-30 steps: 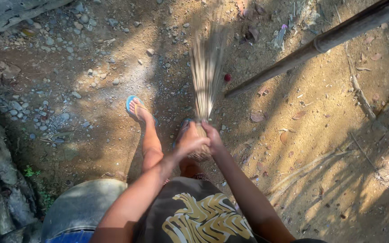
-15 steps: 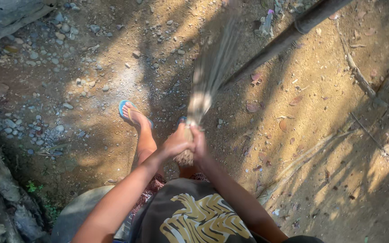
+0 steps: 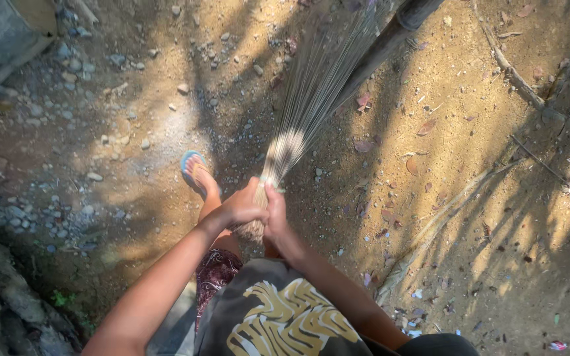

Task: The person sweeps dirt, dried leaves, and debris on the ground using a handheld broom made of sticks. The person moves the broom across the dirt surface near various outdoor objects like bamboo poles and large containers.

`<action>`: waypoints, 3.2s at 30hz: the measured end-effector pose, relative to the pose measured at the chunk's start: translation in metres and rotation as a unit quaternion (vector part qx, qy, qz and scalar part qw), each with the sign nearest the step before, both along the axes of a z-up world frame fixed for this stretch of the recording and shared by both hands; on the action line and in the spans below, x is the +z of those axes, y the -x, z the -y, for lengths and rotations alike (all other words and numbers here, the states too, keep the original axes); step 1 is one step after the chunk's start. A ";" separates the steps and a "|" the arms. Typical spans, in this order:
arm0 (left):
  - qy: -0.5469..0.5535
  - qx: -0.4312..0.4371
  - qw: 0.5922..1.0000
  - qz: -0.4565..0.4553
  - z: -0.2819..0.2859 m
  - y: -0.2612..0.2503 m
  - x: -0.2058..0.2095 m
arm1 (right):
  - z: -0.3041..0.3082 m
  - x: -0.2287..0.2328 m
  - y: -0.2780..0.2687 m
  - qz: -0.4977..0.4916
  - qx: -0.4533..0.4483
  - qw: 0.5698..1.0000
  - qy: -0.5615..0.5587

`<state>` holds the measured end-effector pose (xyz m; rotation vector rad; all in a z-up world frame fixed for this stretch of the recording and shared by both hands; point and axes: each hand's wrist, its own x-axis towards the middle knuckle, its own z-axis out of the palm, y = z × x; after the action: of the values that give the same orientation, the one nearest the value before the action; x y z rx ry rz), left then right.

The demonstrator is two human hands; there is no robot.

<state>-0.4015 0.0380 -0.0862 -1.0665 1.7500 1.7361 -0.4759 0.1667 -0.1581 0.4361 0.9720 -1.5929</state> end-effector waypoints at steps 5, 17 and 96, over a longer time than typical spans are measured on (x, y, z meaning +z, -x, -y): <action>-0.147 -0.014 0.989 -0.007 0.066 -0.003 0.026 | 0.051 0.004 -0.011 0.136 0.111 0.978 -0.109; -0.054 -0.118 0.992 0.000 0.232 0.024 -0.026 | 0.220 0.018 0.006 0.078 -0.038 0.995 -0.051; -0.105 -0.129 0.982 -0.085 0.298 0.204 -0.053 | 0.282 -0.020 0.159 0.061 -0.158 0.984 -0.057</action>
<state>-0.6053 -0.2601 -0.1392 -0.5893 1.6705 1.8380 -0.6350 -0.1149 -0.1777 0.7911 0.9371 -1.7748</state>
